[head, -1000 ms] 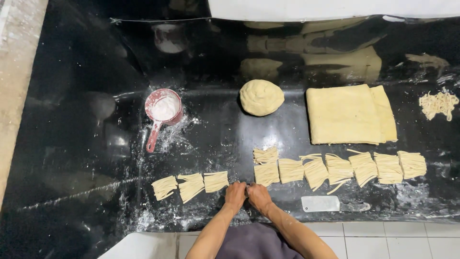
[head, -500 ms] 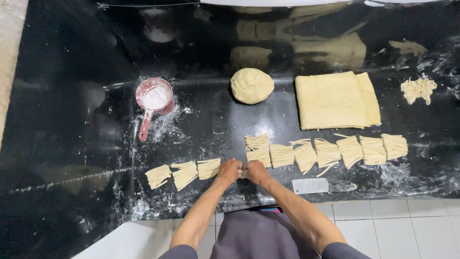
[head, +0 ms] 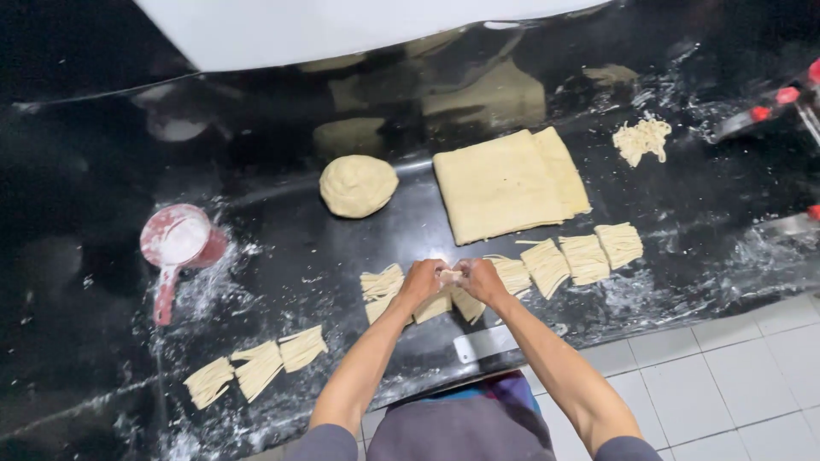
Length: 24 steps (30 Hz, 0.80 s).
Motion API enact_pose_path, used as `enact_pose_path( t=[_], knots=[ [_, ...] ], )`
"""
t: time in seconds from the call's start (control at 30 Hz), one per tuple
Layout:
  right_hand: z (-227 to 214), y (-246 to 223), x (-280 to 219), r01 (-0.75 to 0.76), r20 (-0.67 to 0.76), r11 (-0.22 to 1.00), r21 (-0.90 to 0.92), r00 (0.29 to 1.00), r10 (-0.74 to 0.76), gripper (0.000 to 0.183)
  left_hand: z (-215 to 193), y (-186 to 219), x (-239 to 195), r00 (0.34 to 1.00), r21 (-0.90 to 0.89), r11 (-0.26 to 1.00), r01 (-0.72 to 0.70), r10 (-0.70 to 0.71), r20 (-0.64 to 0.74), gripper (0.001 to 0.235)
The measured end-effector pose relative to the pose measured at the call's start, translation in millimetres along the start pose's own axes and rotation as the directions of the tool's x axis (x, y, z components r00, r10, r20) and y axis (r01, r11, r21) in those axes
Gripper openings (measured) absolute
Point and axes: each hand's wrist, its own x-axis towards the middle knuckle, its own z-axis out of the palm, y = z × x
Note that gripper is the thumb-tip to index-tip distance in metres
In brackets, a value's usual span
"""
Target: The person arranges cut strips of dough on a black countertop, separating them into small bundles. They then transfer these bundles onto a large red tray, organizing them into neat rows. The person also handles a ball of dough and a red measuring cup containing flour.
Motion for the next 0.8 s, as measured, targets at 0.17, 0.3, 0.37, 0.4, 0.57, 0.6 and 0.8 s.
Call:
enact_pose_path(
  t=[0.17,0.3,0.37,0.4,0.57,0.6,0.8],
  knots=[
    [-57.2,158.0,51.3,0.052,-0.097,0.982,0.179,0.995,-0.035,0.031,84.7,95.8,92.2,0.996,-0.174,0.983,0.063,-0.074,-0.053,0.022],
    [-155.0,256.2,86.2,0.088,-0.085,0.957,0.277,0.994,-0.066,0.042,156.8,164.5,208.2,0.99,-0.255,0.965,0.062,-0.093,-0.11,0.021],
    [-193.1,306.7,107.2,0.047,-0.114,0.942,0.333,0.993,-0.01,0.034,188.8,201.1,256.2,0.989,-0.259,0.963,0.079,-0.109,-0.104,0.022],
    [-209.0,329.7,116.5,0.019,-0.142,0.927,0.376,0.989,0.037,0.027,204.1,216.1,277.1,0.986,-0.273,0.958,0.087,-0.121,-0.112,0.022],
    [-300.4,389.7,147.7,-0.106,-0.196,0.864,0.492,0.954,0.229,0.026,242.9,315.8,348.8,0.978,-0.347,0.933,0.096,-0.153,-0.14,0.023],
    [-314.7,404.0,157.8,-0.122,-0.214,0.857,0.501,0.942,0.259,0.028,252.3,328.0,368.1,0.977,-0.355,0.931,0.088,-0.151,-0.153,0.023],
    [-373.0,468.3,218.8,-0.17,-0.227,0.797,0.58,0.906,0.358,0.029,271.2,394.2,451.7,0.966,-0.317,0.948,0.038,-0.116,-0.231,0.033]
  ],
)
